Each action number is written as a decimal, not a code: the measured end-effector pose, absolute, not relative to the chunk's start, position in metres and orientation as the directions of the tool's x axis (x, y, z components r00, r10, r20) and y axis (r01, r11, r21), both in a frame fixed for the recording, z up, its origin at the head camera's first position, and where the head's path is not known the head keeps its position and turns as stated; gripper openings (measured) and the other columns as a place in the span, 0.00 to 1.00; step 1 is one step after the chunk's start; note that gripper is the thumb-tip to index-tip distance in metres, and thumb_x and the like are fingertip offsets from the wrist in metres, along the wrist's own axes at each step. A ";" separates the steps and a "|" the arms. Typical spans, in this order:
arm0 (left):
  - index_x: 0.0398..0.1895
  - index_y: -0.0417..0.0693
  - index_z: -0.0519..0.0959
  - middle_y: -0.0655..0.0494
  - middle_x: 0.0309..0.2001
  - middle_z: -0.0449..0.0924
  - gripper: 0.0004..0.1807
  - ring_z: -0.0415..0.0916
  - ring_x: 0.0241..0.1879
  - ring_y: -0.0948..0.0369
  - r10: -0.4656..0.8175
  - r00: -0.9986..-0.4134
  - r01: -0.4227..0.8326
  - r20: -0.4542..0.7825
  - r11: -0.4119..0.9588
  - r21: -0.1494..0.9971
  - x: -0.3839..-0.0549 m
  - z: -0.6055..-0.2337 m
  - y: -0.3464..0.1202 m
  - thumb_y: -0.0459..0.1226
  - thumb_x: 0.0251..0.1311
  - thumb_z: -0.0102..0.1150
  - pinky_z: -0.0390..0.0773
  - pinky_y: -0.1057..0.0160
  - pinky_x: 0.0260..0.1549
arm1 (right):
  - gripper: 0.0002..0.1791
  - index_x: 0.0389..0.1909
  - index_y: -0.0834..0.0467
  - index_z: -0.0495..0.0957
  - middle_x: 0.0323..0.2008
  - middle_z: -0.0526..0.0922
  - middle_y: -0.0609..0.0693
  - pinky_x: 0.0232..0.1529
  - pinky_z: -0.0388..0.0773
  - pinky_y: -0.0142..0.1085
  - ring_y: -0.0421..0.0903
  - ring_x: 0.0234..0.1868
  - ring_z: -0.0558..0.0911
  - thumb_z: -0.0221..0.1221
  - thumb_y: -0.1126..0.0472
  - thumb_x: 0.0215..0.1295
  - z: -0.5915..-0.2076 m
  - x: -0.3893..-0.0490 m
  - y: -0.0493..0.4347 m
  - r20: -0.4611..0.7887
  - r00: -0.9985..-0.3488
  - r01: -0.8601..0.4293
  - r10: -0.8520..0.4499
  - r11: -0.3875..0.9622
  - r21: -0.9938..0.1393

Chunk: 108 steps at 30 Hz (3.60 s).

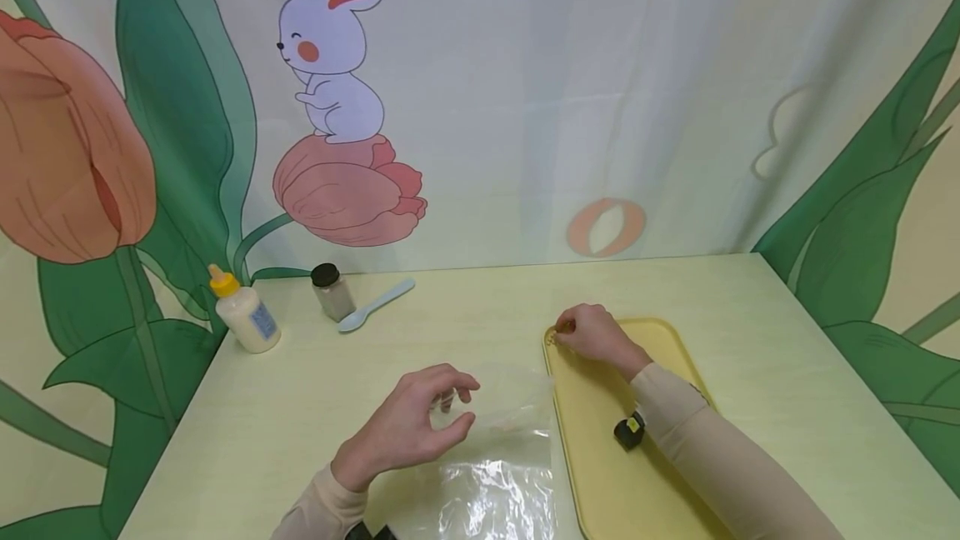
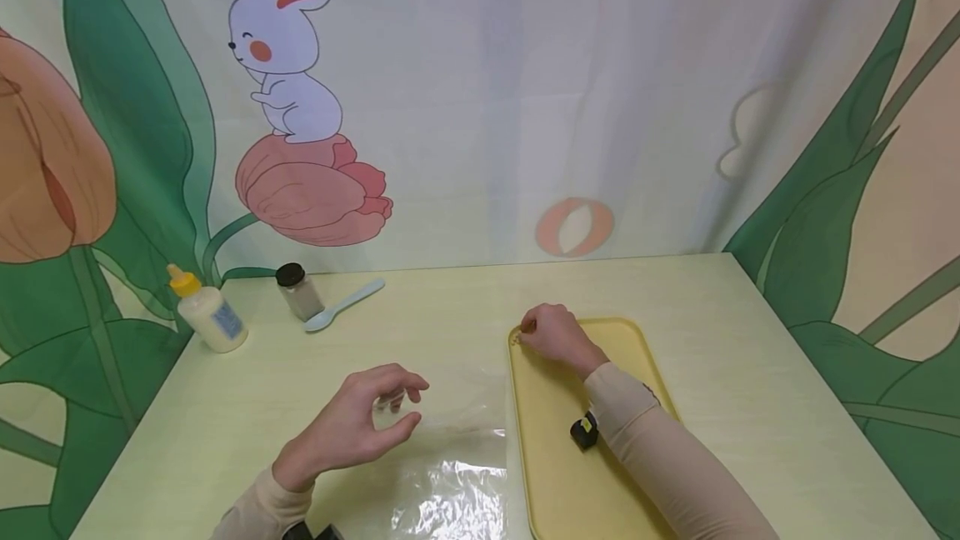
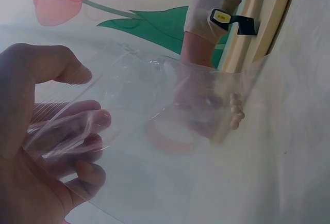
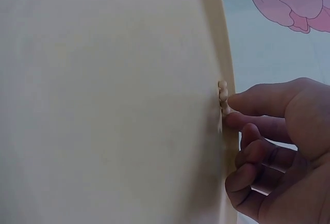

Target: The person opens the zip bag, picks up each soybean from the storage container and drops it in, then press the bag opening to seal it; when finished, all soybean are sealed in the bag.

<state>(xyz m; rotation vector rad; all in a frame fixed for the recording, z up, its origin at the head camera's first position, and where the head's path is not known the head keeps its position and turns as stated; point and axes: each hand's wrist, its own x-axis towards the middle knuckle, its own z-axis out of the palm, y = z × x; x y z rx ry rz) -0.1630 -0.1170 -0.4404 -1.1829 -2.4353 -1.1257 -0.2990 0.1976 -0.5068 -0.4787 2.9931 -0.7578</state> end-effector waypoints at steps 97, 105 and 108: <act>0.43 0.51 0.80 0.66 0.33 0.78 0.14 0.71 0.26 0.67 0.580 -0.638 0.763 0.506 0.389 0.516 -0.165 -0.443 -0.121 0.34 0.51 0.66 0.76 0.66 0.27 | 0.04 0.28 0.54 0.84 0.17 0.70 0.42 0.26 0.66 0.32 0.38 0.19 0.66 0.64 0.59 0.60 -0.463 -0.258 0.182 0.244 -0.904 -0.428 -0.353 0.763 -0.484; 0.43 0.48 0.80 0.63 0.32 0.79 0.14 0.70 0.26 0.68 0.584 -0.636 0.764 0.504 0.388 0.516 -0.165 -0.444 -0.121 0.34 0.51 0.66 0.74 0.71 0.28 | 0.03 0.28 0.54 0.84 0.16 0.69 0.41 0.26 0.66 0.31 0.37 0.19 0.66 0.64 0.60 0.60 -0.450 -0.248 0.175 0.280 -0.883 -0.470 -0.378 0.737 -0.487; 0.43 0.46 0.80 0.60 0.32 0.80 0.14 0.70 0.26 0.68 0.585 -0.633 0.766 0.507 0.384 0.515 -0.165 -0.444 -0.121 0.34 0.51 0.66 0.73 0.72 0.29 | 0.03 0.28 0.54 0.84 0.17 0.69 0.40 0.25 0.66 0.31 0.36 0.19 0.66 0.65 0.59 0.60 -0.446 -0.244 0.174 0.295 -0.876 -0.482 -0.383 0.729 -0.486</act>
